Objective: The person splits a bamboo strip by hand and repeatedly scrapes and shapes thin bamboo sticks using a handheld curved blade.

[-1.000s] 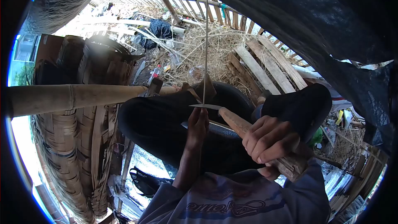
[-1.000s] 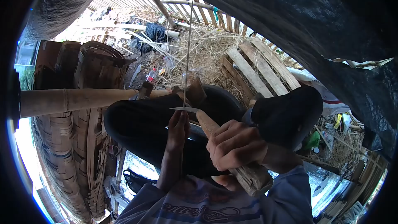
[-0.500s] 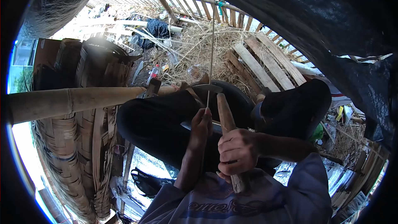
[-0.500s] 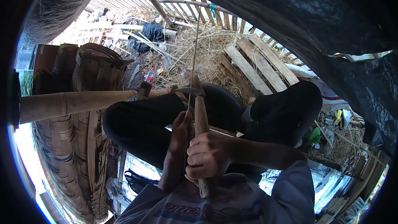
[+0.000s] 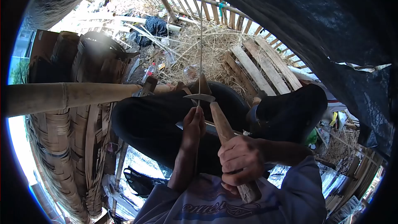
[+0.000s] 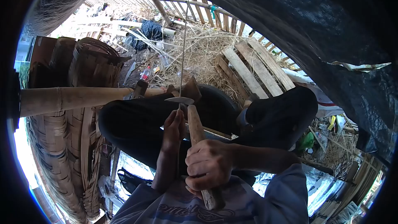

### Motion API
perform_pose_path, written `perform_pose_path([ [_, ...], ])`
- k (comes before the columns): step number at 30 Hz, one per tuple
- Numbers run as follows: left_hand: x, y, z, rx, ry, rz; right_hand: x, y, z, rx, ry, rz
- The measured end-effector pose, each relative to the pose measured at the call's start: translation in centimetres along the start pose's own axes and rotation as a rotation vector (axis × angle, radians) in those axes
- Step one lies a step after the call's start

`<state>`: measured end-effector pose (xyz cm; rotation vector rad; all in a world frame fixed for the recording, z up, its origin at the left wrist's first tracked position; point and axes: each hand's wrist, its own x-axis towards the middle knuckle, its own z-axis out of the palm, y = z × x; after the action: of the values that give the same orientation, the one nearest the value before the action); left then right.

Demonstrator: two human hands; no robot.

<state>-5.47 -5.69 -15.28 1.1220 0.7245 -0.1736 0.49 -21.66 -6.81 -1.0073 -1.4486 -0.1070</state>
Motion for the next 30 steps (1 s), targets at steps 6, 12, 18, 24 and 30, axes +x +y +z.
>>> perform_pose_path([
  [6, 0.4, -0.7, 0.1, 0.003, 0.009, 0.007, 0.0, 1.3, -0.1, -0.001, -0.008, 0.014],
  [12, 0.5, -0.4, -0.1, -0.012, 0.01, -0.003, -0.4, 0.4, 0.5, 0.002, -0.031, -0.013],
  [18, 0.5, -0.6, 0.0, 0.042, 0.057, 0.016, -0.4, 0.9, 0.7, 0.007, -0.022, -0.027],
  [24, 0.7, -0.5, -0.1, 0.071, 0.082, 0.024, -0.8, 1.5, 1.1, -0.007, -0.03, -0.045],
  [30, 1.0, -1.2, -0.4, 0.037, 0.08, 0.016, -1.7, 1.7, 2.4, -0.072, -0.126, -0.086],
])
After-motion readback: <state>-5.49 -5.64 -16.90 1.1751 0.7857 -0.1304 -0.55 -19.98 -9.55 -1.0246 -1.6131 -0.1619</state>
